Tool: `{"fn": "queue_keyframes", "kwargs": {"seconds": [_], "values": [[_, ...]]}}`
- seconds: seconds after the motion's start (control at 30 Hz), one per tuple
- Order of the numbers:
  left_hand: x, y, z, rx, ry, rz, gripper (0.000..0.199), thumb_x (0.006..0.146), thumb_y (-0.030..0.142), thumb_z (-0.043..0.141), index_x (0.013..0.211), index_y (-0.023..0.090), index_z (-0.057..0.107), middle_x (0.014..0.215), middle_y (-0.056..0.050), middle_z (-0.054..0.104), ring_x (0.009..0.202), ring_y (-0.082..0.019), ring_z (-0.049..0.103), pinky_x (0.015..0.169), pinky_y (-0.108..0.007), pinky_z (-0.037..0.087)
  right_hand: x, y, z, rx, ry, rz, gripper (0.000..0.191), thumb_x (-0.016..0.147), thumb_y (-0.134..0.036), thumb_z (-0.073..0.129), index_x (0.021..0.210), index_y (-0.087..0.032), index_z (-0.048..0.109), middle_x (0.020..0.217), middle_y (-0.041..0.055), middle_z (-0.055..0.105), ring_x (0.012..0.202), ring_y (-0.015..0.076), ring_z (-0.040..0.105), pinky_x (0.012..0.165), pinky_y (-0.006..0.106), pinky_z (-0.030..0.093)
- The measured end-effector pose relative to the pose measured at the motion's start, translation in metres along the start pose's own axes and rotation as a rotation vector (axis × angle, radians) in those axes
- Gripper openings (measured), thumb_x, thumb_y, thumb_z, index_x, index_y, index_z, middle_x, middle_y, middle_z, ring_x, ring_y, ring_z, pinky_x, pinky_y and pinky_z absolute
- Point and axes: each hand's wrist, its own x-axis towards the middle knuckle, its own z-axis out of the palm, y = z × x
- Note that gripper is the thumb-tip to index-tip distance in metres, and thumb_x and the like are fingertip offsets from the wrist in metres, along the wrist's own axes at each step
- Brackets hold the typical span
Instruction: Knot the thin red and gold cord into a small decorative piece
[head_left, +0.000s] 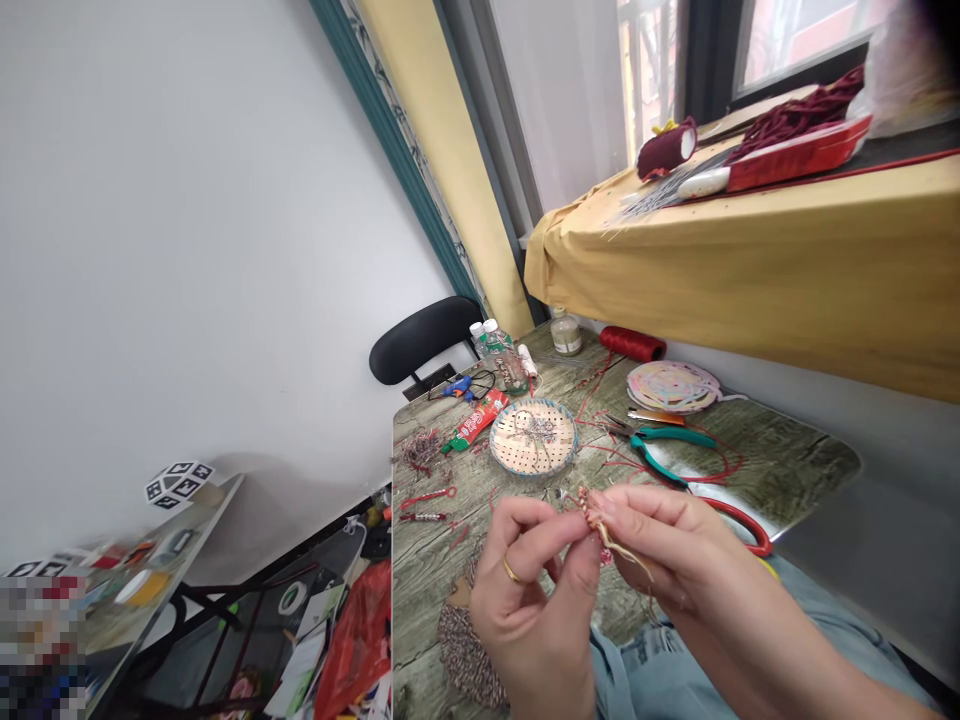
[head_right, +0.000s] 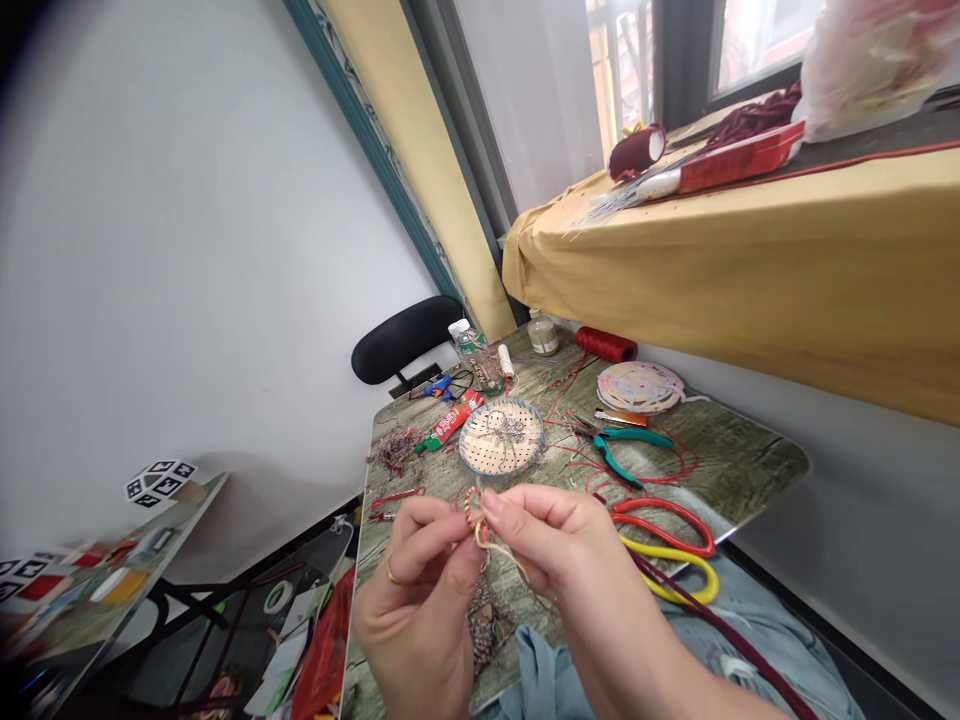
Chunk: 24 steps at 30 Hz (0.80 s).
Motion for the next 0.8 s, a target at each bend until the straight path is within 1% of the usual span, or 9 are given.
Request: {"fn": "queue_keyframes", "kwargs": {"seconds": [0.1,0.17,0.27,0.37,0.47,0.53,0.6,0.7,0.8], "values": [[0.002,0.001,-0.002,0.004,-0.022,-0.027,0.032,0.075,0.003,0.076,0.087,0.032,0.081,0.073,0.003,0.058,0.064,-0.010,0.054,0.053,-0.016,0.044,-0.001,-0.002,0.000,0.024,-0.024,0.009,0.042,0.071,-0.053,0.073,0.054,-0.023,0.049,0.053,-0.0090,0.027,0.054,0.0127,0.010,0.050,0.029,0.016],[0.002,0.002,-0.003,0.041,-0.034,-0.005,0.030,0.075,0.002,0.075,0.086,0.030,0.080,0.073,0.003,0.058,0.063,-0.010,0.053,0.052,-0.017,0.044,-0.002,-0.002,0.000,0.035,-0.031,0.011,0.042,0.071,-0.052,0.073,0.055,-0.022,0.049,0.055,-0.0084,0.029,0.055,0.0131,0.012,0.050,0.029,0.017],[0.002,0.004,-0.004,0.206,-0.012,0.127,0.027,0.075,0.002,0.075,0.085,0.027,0.077,0.074,0.003,0.059,0.063,-0.011,0.053,0.052,-0.020,0.043,-0.002,-0.001,0.000,0.032,-0.030,0.024,0.042,0.070,-0.052,0.074,0.056,-0.022,0.049,0.058,-0.0070,0.030,0.059,0.0141,0.015,0.053,0.028,0.019],[0.001,0.008,-0.006,0.426,0.006,0.299,0.027,0.076,0.001,0.074,0.089,0.024,0.074,0.078,0.003,0.060,0.065,-0.012,0.054,0.056,-0.023,0.045,0.000,0.001,0.000,0.017,-0.029,0.036,0.043,0.069,-0.053,0.075,0.057,-0.022,0.047,0.062,-0.0056,0.032,0.062,0.0151,0.020,0.056,0.028,0.021],[0.000,0.014,-0.006,0.665,0.001,0.459,0.023,0.077,-0.002,0.071,0.087,0.020,0.071,0.079,0.002,0.060,0.068,-0.012,0.053,0.061,-0.024,0.044,0.001,0.003,-0.002,-0.005,-0.023,0.021,0.043,0.071,-0.055,0.073,0.059,-0.022,0.048,0.063,-0.0044,0.035,0.064,0.0160,0.025,0.058,0.029,0.022],[-0.002,0.016,-0.004,0.733,0.003,0.503,0.022,0.077,-0.003,0.068,0.085,0.017,0.070,0.079,0.002,0.060,0.070,-0.012,0.052,0.063,-0.024,0.044,0.002,0.004,-0.004,-0.021,-0.010,0.004,0.041,0.073,-0.054,0.072,0.060,-0.022,0.050,0.063,-0.0042,0.036,0.063,0.0161,0.026,0.057,0.029,0.022],[-0.004,0.016,-0.001,0.645,0.015,0.413,0.023,0.077,-0.003,0.065,0.085,0.018,0.068,0.079,0.003,0.059,0.069,-0.012,0.052,0.062,-0.025,0.042,0.002,0.005,-0.005,-0.035,0.017,-0.015,0.042,0.074,-0.055,0.072,0.060,-0.022,0.049,0.063,-0.0043,0.036,0.063,0.0159,0.024,0.056,0.030,0.021],[-0.005,0.013,0.003,0.375,0.027,0.119,0.024,0.074,-0.001,0.062,0.077,0.023,0.065,0.074,0.005,0.054,0.060,-0.010,0.046,0.054,-0.022,0.038,0.002,0.005,-0.004,-0.052,0.040,-0.033,0.046,0.072,-0.057,0.072,0.057,-0.023,0.046,0.061,-0.0050,0.034,0.061,0.0154,0.021,0.054,0.030,0.019],[-0.003,0.013,0.001,0.098,-0.050,-0.140,0.019,0.074,0.006,0.064,0.068,0.024,0.064,0.071,0.005,0.053,0.055,-0.008,0.044,0.049,-0.020,0.035,0.003,0.005,-0.003,-0.062,0.034,-0.074,0.048,0.073,-0.057,0.071,0.054,-0.023,0.044,0.057,-0.0065,0.031,0.059,0.0145,0.018,0.052,0.030,0.018]]}}
